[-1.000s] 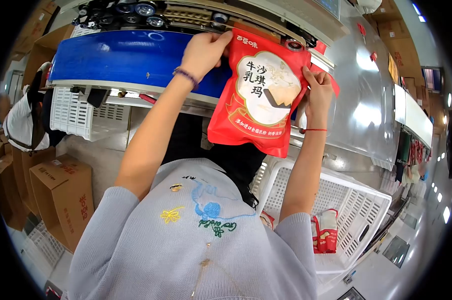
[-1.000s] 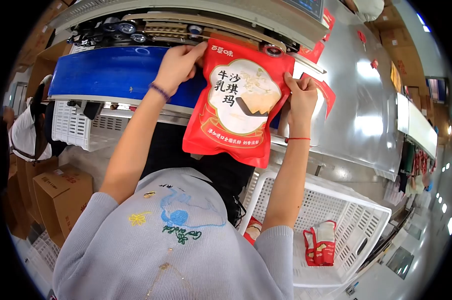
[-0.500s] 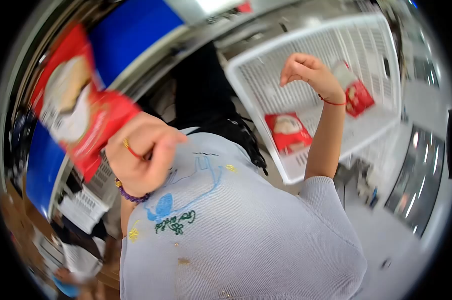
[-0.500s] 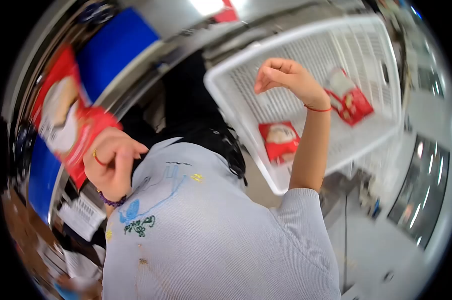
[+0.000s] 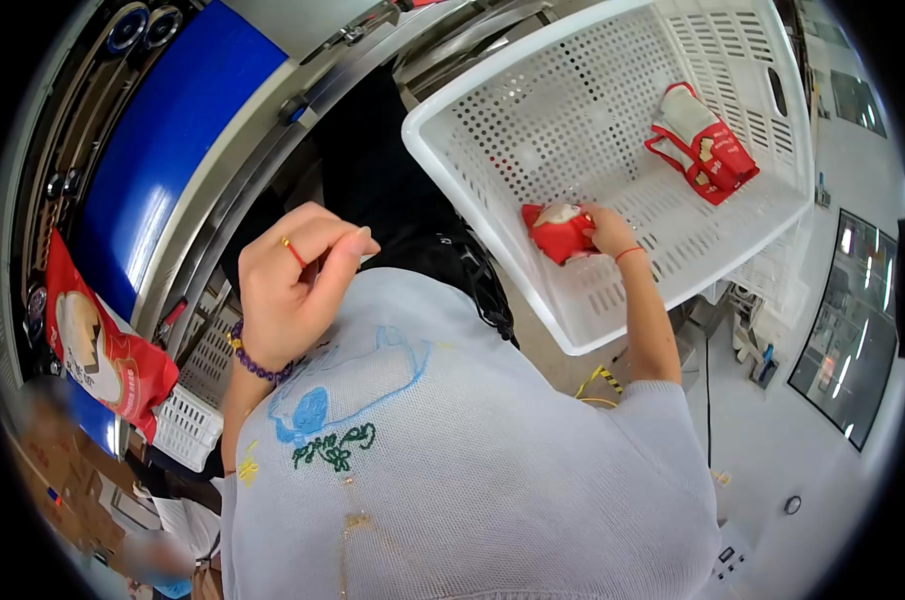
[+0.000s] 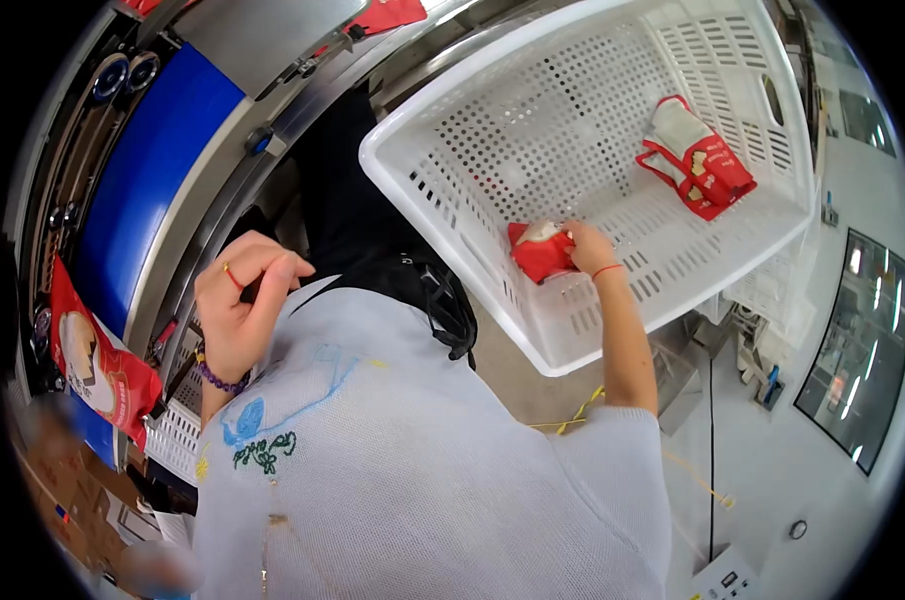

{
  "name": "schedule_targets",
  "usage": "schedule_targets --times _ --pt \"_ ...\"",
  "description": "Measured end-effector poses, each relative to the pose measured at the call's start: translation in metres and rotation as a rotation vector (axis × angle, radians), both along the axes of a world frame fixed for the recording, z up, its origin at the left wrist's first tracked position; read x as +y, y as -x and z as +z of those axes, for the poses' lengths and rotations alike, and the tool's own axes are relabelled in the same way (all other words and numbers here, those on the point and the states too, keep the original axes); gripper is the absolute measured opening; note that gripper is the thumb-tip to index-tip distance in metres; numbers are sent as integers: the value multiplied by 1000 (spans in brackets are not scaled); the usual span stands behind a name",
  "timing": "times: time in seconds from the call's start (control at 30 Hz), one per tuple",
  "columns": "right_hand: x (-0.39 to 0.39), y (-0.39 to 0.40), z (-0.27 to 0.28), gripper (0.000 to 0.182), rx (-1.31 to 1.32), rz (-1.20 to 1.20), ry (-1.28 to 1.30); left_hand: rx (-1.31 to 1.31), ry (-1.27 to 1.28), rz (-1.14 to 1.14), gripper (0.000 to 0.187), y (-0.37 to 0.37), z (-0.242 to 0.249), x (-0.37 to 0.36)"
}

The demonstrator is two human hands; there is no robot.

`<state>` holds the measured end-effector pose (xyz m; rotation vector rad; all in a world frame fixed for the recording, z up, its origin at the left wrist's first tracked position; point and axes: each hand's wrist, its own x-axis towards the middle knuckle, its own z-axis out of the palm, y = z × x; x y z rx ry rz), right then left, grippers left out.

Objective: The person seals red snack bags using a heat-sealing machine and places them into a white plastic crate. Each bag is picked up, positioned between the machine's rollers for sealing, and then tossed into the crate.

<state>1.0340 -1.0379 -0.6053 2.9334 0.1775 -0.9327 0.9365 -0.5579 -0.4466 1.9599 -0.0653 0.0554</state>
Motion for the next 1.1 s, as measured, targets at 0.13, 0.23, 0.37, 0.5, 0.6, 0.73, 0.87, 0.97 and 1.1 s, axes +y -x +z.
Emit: schedule_targets --times 0.13,0.23,0.37,0.5,0.6,0.73,0.87,0.97,1.1 --pt "79 -37 100 36 284 46 -375 -47 77 61 20 -11 -13 -2" --pt "151 -34 201 39 90 410 -430 -99 -79 -159 68 -23 -12 1" --pt "223 -31 294 41 158 535 -601 -352 8 -322 85 -34 -9 -30" --pt "264 -41 320 38 308 354 -769 -504 332 -122 67 -43 -24 -27" --pt "265 -63 279 80 507 30 -1375 -464 360 -47 48 -39 -27 12" --pt "332 -42 192 95 122 -104 -1455 -290 376 140 40 -19 -56 58" --pt "361 -28 125 53 175 51 -1508 -394 344 181 36 -18 -70 78" --pt "371 -33 100 43 126 61 -1562 -29 595 248 32 -14 -81 83" --pt "375 -33 86 44 64 -199 -1674 165 699 282 29 -18 -98 102"
